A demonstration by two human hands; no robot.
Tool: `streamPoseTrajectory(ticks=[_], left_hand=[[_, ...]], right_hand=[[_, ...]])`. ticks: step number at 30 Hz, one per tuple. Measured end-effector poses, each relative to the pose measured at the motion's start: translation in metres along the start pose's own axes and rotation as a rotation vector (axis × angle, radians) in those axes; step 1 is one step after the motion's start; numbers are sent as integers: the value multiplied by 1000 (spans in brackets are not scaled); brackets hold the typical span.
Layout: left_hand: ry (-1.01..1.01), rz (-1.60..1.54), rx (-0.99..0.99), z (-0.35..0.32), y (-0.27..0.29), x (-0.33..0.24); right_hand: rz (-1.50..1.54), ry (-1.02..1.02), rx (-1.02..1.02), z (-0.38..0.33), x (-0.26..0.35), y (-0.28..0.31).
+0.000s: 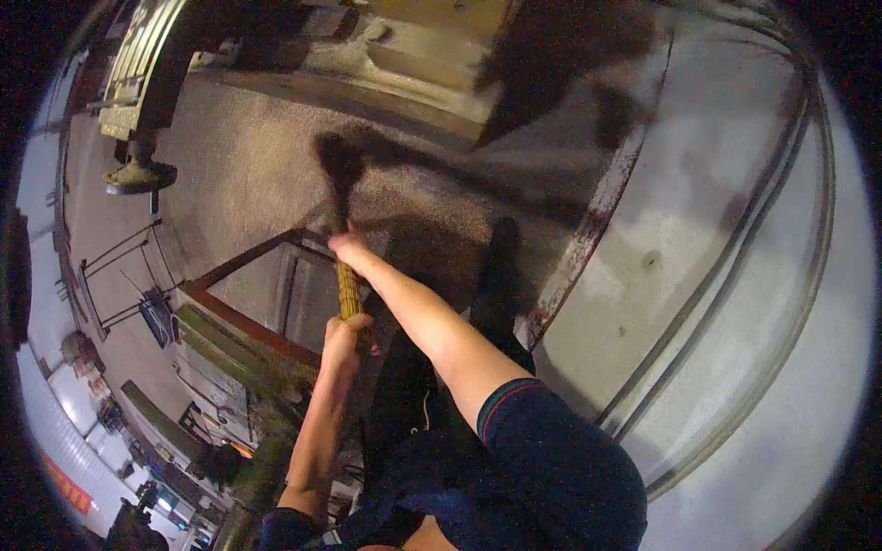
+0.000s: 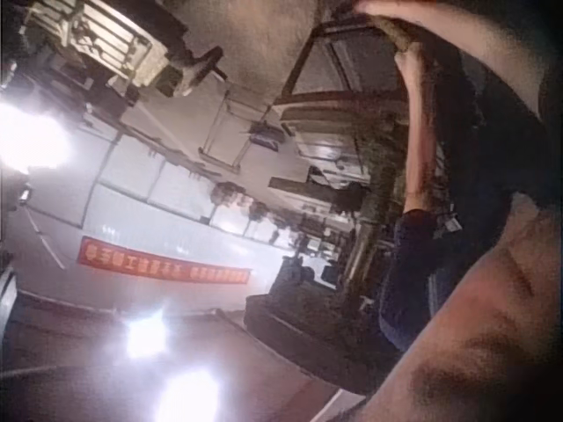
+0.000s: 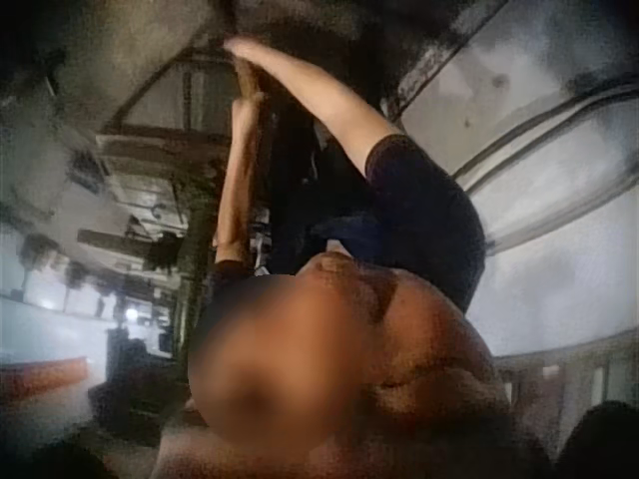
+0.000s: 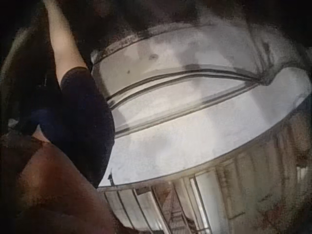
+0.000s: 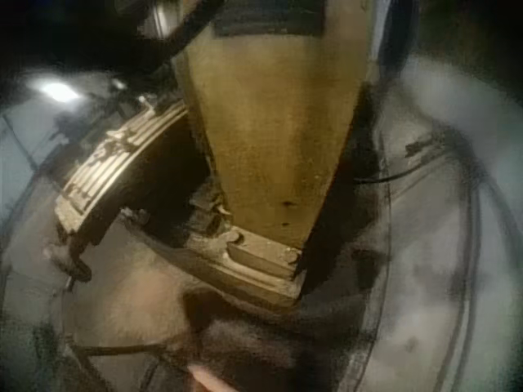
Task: The person sweeps metal shavings and debris from the workshop floor using a straw broom. They gather the debris into a pile and continue sweeping around machinery and along the walls.
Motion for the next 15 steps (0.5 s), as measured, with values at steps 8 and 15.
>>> streamPoseTrajectory(ticks=[8,15], left_hand=[[142,-72,392,-40,-35,105],[427,130,559,-69,-55,165]], right_hand=[[188,77,41,-144,24,55],[457,-109,-454,-265,-62,167]])
Point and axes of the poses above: each hand's wrist, its own z-axis towards the middle knuckle, its own y-axis out of the back of the hand, x = y × z, the point moved 6 cm from there along z, towards the middle knuckle, and after that the axes turned 12 degrees about y, right-handed, at the moved point
